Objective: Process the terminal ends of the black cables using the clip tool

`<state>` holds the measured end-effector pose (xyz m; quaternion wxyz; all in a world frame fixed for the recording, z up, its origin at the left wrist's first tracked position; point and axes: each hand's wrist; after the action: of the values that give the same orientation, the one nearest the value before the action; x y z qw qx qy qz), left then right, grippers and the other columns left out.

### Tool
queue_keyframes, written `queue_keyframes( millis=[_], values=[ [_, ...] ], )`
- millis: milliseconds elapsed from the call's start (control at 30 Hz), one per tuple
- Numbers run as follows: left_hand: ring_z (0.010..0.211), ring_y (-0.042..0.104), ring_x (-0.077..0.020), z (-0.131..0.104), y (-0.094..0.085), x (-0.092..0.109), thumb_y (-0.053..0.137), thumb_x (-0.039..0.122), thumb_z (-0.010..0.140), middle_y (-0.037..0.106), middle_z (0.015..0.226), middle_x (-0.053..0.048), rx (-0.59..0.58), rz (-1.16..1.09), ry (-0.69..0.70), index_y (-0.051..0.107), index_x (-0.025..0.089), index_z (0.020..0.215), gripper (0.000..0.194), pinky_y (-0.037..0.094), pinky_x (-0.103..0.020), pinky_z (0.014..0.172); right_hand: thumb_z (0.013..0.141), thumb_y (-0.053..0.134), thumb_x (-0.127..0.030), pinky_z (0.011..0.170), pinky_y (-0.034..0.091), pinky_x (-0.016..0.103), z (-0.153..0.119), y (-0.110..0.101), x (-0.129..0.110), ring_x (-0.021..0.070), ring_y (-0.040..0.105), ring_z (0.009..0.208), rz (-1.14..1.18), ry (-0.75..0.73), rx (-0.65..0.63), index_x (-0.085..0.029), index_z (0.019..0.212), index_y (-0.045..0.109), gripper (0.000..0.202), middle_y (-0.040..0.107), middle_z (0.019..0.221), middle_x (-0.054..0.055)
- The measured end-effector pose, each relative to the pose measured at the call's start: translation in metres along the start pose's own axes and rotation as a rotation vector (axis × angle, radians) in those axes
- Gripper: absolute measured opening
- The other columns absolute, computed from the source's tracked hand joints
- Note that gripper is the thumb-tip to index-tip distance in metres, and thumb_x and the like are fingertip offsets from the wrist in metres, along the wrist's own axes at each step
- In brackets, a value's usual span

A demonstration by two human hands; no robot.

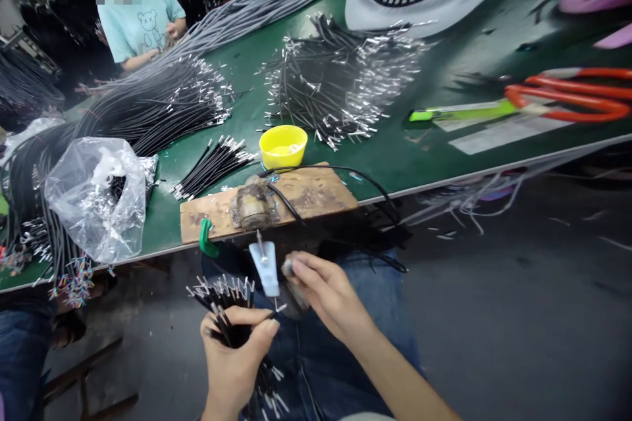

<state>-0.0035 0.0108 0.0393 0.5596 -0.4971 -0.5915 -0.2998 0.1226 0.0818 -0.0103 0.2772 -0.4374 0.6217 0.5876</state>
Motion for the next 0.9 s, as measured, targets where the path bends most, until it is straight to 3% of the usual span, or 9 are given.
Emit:
queue_keyframes(
  millis=[133, 233, 367, 467, 633, 700, 800, 900],
  values=[
    [0.069, 0.067, -0.0244, -0.002, 0.002, -0.009, 0.067, 0.033, 0.073, 0.073, 0.067, -0.008, -0.082, -0.014, -0.083, 0.078, 0.017, 0.076, 0.021, 0.053, -0.038, 0.073, 0.080, 0.061, -0.021, 0.054, 0.037, 0.027, -0.023, 0.006, -0.013, 0.0140, 0.046, 0.057, -0.451, -0.502, -0.023, -0.018, 0.063, 0.060, 0.017, 0.053, 0.058, 0.000],
    [0.065, 0.064, -0.0227, -0.005, 0.007, -0.013, 0.067, 0.033, 0.071, 0.070, 0.061, -0.006, -0.155, -0.035, -0.121, 0.076, 0.014, 0.065, 0.022, 0.053, -0.034, 0.070, 0.077, 0.062, -0.013, 0.062, 0.040, 0.030, -0.030, 0.017, -0.019, 0.0166, 0.049, 0.066, -0.685, -0.652, -0.166, -0.018, 0.072, 0.062, 0.007, 0.057, 0.066, 0.002],
    [0.056, 0.056, -0.0164, -0.007, 0.008, -0.019, 0.069, 0.031, 0.067, 0.063, 0.054, -0.003, -0.125, -0.078, -0.142, 0.072, 0.012, 0.060, 0.021, 0.048, -0.027, 0.059, 0.082, 0.055, -0.011, 0.062, 0.042, 0.030, -0.029, 0.022, -0.015, 0.0162, 0.049, 0.067, -0.631, -0.619, -0.243, -0.018, 0.073, 0.059, 0.012, 0.056, 0.067, 0.001],
    [0.049, 0.045, -0.0104, -0.008, 0.009, -0.025, 0.073, 0.033, 0.061, 0.053, 0.050, 0.002, -0.050, -0.134, -0.159, 0.066, 0.013, 0.064, 0.021, 0.041, -0.024, 0.052, 0.084, 0.050, -0.008, 0.059, 0.041, 0.029, -0.029, 0.023, -0.008, 0.0161, 0.049, 0.066, -0.596, -0.626, -0.163, -0.019, 0.070, 0.056, 0.019, 0.055, 0.066, 0.002],
    [0.040, 0.026, -0.0051, -0.010, 0.018, -0.028, 0.060, 0.056, 0.071, 0.028, 0.043, 0.008, -0.037, -0.258, -0.242, 0.048, 0.017, 0.059, 0.043, 0.027, -0.021, 0.041, 0.080, 0.051, -0.004, 0.057, 0.042, 0.030, -0.029, 0.028, 0.007, 0.0157, 0.049, 0.062, -0.575, -0.771, 0.042, -0.018, 0.070, 0.058, 0.019, 0.055, 0.063, 0.002],
    [0.039, 0.026, -0.0047, -0.010, 0.020, -0.026, 0.059, 0.061, 0.070, 0.028, 0.044, 0.008, -0.056, -0.287, -0.266, 0.048, 0.017, 0.061, 0.046, 0.026, -0.020, 0.041, 0.081, 0.053, -0.008, 0.055, 0.043, 0.029, -0.026, 0.027, 0.011, 0.0155, 0.052, 0.060, -0.503, -0.708, 0.032, -0.018, 0.066, 0.059, 0.019, 0.057, 0.061, 0.002],
    [0.035, 0.027, -0.0041, -0.008, 0.018, -0.023, 0.062, 0.064, 0.066, 0.030, 0.040, 0.008, -0.096, -0.302, -0.300, 0.053, 0.016, 0.061, 0.049, 0.025, -0.020, 0.038, 0.082, 0.055, -0.020, 0.054, 0.044, 0.030, -0.019, 0.020, 0.009, 0.0158, 0.052, 0.057, -0.391, -0.521, -0.088, -0.018, 0.057, 0.059, 0.025, 0.056, 0.057, 0.002],
    [0.031, 0.026, -0.0039, -0.006, 0.014, -0.021, 0.065, 0.065, 0.061, 0.032, 0.035, 0.007, -0.124, -0.299, -0.314, 0.057, 0.016, 0.057, 0.050, 0.023, -0.019, 0.034, 0.082, 0.055, -0.029, 0.053, 0.043, 0.029, -0.015, 0.011, 0.001, 0.0159, 0.052, 0.058, -0.321, -0.388, -0.173, -0.018, 0.066, 0.064, 0.022, 0.056, 0.062, 0.003]
  ],
)
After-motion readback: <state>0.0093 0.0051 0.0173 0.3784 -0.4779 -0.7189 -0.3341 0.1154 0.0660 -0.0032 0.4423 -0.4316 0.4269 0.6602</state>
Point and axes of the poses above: each hand's wrist, its own z-axis towards the middle knuckle, its own y-axis out of the palm, x = y × z
